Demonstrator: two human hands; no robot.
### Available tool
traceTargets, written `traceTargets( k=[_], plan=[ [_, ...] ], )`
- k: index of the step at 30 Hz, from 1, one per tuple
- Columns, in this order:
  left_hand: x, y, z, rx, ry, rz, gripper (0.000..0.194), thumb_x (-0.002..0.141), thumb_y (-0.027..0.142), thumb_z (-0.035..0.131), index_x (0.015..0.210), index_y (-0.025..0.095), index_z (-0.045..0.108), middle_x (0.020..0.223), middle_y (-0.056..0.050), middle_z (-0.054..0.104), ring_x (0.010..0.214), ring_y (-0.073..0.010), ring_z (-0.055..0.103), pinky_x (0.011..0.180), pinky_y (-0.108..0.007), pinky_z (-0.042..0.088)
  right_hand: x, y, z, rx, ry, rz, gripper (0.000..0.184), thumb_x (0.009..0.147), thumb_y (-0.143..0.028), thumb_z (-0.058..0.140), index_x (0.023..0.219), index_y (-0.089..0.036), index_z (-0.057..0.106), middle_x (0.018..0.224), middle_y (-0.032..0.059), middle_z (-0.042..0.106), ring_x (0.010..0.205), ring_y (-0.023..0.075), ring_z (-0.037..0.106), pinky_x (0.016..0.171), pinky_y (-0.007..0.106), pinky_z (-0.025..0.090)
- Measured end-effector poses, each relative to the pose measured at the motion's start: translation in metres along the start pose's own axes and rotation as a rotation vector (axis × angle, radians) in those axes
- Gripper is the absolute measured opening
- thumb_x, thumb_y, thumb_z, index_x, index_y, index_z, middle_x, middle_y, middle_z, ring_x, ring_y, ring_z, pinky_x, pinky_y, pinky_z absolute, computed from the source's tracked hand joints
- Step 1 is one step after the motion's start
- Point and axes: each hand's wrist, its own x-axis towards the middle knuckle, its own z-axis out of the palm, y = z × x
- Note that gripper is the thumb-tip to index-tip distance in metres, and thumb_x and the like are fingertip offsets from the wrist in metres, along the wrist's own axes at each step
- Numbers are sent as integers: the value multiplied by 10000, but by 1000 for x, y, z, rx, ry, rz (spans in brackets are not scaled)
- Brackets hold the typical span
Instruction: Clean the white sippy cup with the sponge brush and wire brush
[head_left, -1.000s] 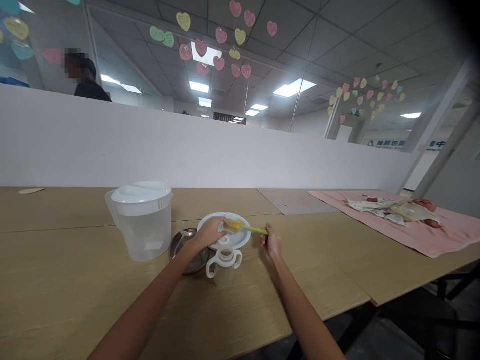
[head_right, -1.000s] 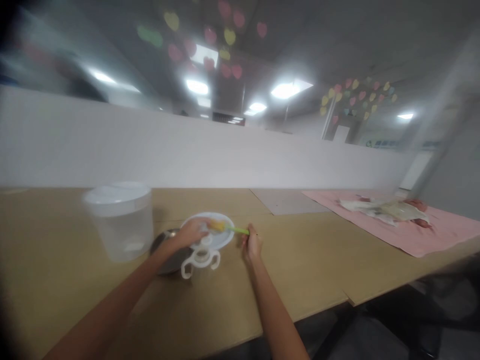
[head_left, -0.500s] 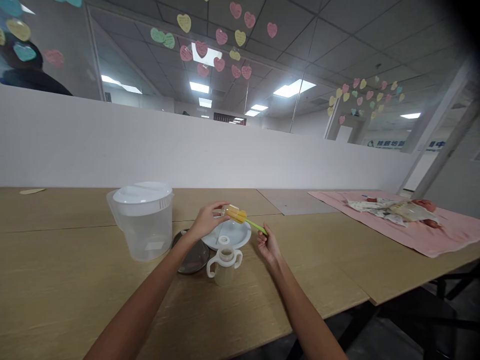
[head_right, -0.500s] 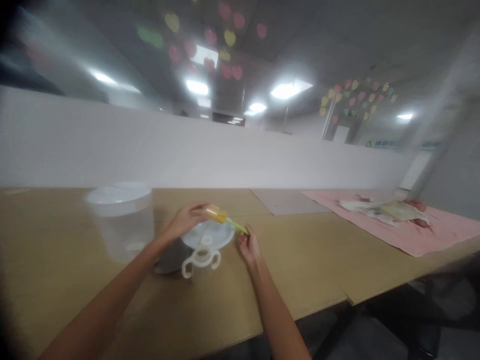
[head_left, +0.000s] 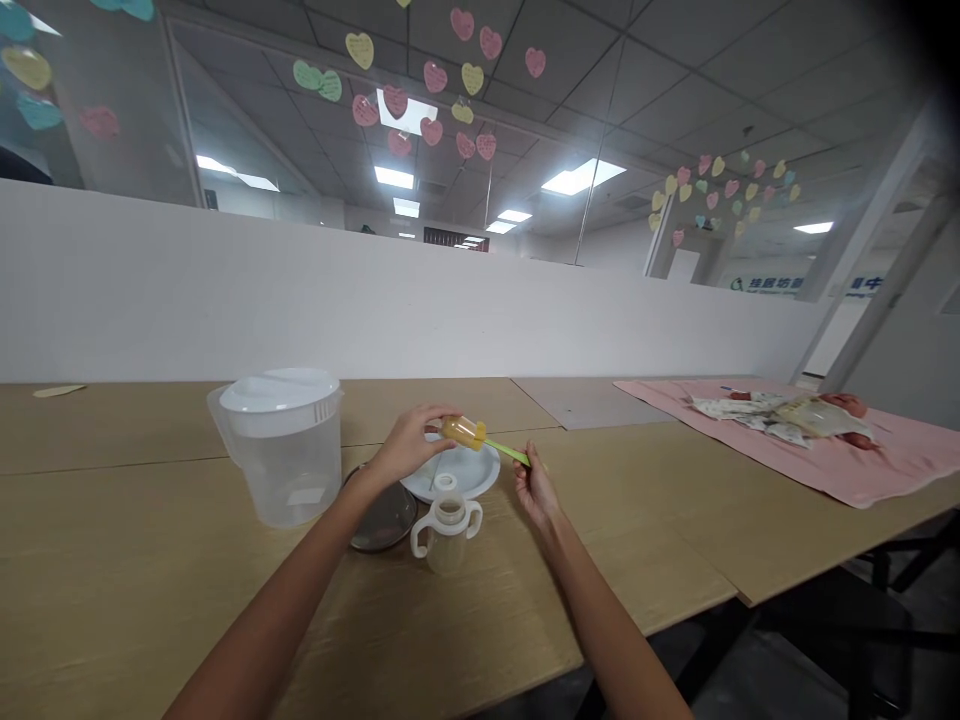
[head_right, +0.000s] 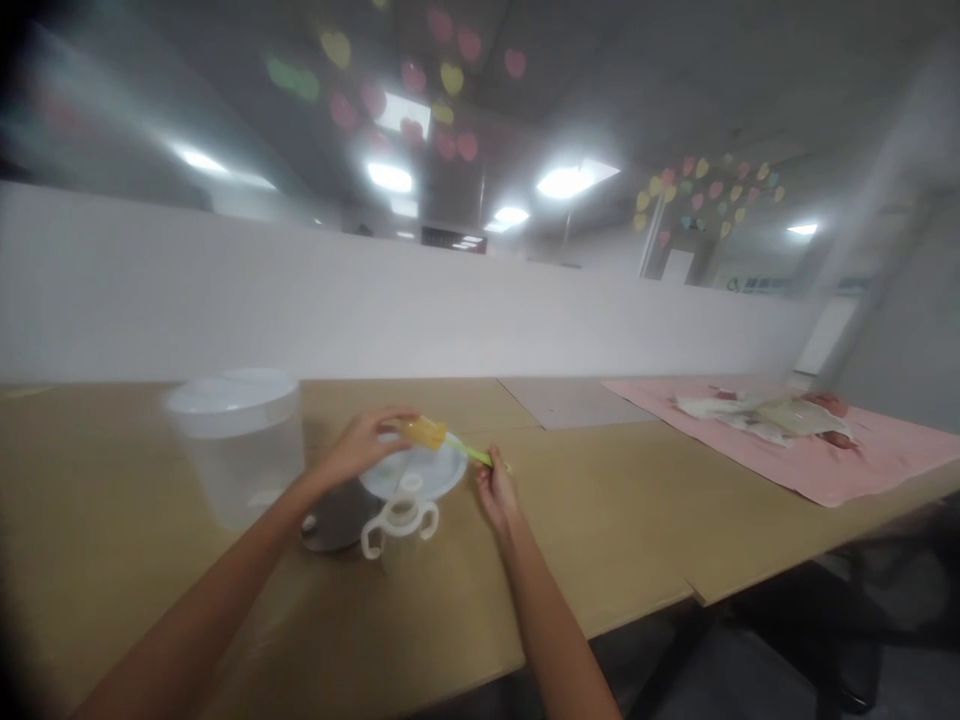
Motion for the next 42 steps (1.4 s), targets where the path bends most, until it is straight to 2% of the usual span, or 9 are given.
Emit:
traceTargets(
  k=[13,16,22,26,31,34,36,38,42],
  plan=[
    [-1,3,-11,461,58,79,332,724,170,516,1045,222,585,1122,-46,519,1073,-196,460,959,-363,349,-5,0,2,-51,3,-14,296,734,-424,574,719,-129,591,456,-36,552,348,14,452,335,79,387],
    [-1,2,-11,361,86,59,324,705,187,544,1024,215,593,1120,-41,530,1058,-191,477,940,-355,379,-6,-1,3,-26,-4,-14,290,740,-415,572,717,-127,589,456,-35,553,352,6,446,338,65,380],
    [0,4,0,-105,-43,-46,391,634,276,638,1012,190,584,1074,-41,584,938,-174,565,805,-306,491,-4,-2,1,15,-67,55,273,729,-416,586,696,-147,551,447,-60,525,348,1,438,330,54,375],
    [0,2,4,-129,26,-80,405,600,293,669,984,181,604,1057,-60,592,923,-193,572,778,-319,501,-3,-3,2,83,-20,113,221,757,-345,575,677,-144,529,433,-74,491,313,-6,396,290,49,342],
    [1,4,-1,-180,-97,-133,442,585,313,680,990,157,597,1023,-60,608,911,-193,572,747,-300,508,-4,-6,4,62,55,92,213,736,-308,602,644,-156,484,426,-80,481,291,-3,370,263,63,318],
    [0,6,-15,56,-47,-136,389,636,297,636,1007,189,591,1025,-41,594,903,-176,562,751,-277,494,-5,-7,2,26,57,77,218,726,-303,609,638,-153,478,411,-83,467,282,-5,350,255,69,295],
    [-1,4,-30,365,39,-110,339,666,266,598,999,205,597,1038,-46,576,963,-197,534,821,-303,456,-4,-6,1,-20,142,46,206,748,-295,579,639,-147,485,399,-74,469,291,3,371,271,75,315],
    [-4,-3,-44,658,43,-133,331,680,248,572,1007,202,595,1046,-65,569,1027,-232,502,887,-342,403,-3,-5,-1,-58,231,19,205,773,-285,542,634,-145,486,392,-62,479,299,11,391,285,82,336],
    [-11,-24,-55,871,-326,-464,546,594,198,632,1128,173,520,1095,-112,573,984,-251,543,818,-319,428,0,-4,-3,-62,297,-5,207,788,-276,512,627,-154,466,379,-60,480,291,18,393,280,86,334]
  ],
)
